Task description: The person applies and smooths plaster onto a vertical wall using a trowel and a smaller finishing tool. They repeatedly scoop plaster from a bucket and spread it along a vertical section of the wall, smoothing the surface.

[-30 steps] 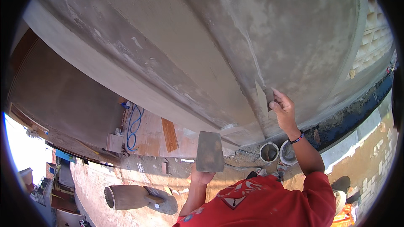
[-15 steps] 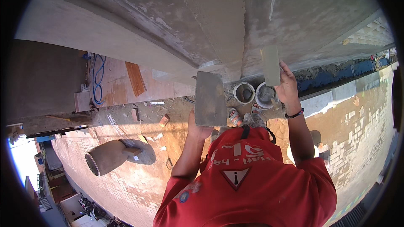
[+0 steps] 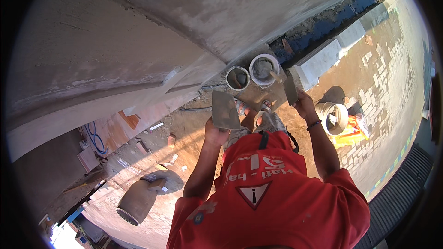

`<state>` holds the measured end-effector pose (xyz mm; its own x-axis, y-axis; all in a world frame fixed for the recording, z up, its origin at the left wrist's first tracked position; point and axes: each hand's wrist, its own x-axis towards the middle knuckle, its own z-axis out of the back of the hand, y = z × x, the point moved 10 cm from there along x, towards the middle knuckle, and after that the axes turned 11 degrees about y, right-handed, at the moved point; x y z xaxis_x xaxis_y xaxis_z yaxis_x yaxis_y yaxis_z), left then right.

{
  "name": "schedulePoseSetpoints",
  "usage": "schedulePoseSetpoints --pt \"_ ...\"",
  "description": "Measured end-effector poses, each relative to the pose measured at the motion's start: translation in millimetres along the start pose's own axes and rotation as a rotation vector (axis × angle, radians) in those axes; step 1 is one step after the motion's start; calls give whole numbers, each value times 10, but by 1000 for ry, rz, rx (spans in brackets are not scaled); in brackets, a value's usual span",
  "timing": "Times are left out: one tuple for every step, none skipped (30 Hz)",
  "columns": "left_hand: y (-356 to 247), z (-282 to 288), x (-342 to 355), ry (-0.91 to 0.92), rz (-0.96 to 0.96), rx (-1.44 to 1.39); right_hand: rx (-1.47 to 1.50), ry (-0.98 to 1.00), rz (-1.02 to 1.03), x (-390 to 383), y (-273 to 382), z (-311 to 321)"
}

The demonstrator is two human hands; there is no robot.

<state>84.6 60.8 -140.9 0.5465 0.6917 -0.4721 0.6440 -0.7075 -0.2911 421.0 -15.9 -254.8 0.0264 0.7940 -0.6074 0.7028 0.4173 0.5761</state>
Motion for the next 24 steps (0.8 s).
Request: schedulePoseSetpoints --pt "36 -5 14 2 -4 15 8 25 -19 58 -161 233" --pt "78 2 37 3 -9 28 13 49 -40 66 -214 313" --pt "131 3 62 4 -15 40 39 7 -60 80 -315 431" --pt "187 20 77 -28 -25 57 31 -11 -81 95 -333 428" --pt "225 31 96 -61 -29 80 31 -33 -100 105 -364 413" --pt "265 50 121 -93 -33 102 31 -55 -119 128 -407 469" --pt "313 65 118 -110 -37 111 15 -15 -118 232 -552 642" --pt "385 99 143 -125 -43 119 58 -28 -111 305 -615 724" --pt "447 157 174 -139 -49 127 100 -41 -104 399 -704 784" --pt "524 221 212 -130 -31 155 139 -55 -97 475 -765 838" --pt "604 318 262 -119 -12 180 133 -57 -105 579 -849 930" --pt "692 407 311 -107 7 204 128 -60 -111 698 -957 1019" --pt "784 533 351 -144 21 175 123 -57 -113 844 -1074 1098" --pt "870 671 414 -177 33 146 146 -75 -108 1012 -1200 1200" --pt "947 808 510 -211 45 119 171 -94 -103 1184 -1331 1296" --pt "1006 867 630 -220 51 133 196 -112 -99 1357 -1480 1372" --pt "1068 870 749 -233 59 146 220 -210 -96 1476 -1534 1424" --pt "1120 954 877 -246 68 159 261 -206 -87 1674 -1588 1411" --pt "1163 1127 1022 -156 75 216 306 -208 -86 1844 -1684 1435" --pt "1187 1370 1187 -64 80 267 346 -207 -83 2025 -1796 1536" --pt "1211 1598 1324 28 85 317 310 -192 -76 2192 -1929 1662" --pt "1139 1835 1492 1 101 696 274 -176 -61 2437 -2113 1833" --pt "1075 2022 1630 -22 99 1080 233 -147 -39 2655 -2214 1931" --pt "1041 2185 1775 -50 92 1464 270 -100 2 2906 -2289 2011"
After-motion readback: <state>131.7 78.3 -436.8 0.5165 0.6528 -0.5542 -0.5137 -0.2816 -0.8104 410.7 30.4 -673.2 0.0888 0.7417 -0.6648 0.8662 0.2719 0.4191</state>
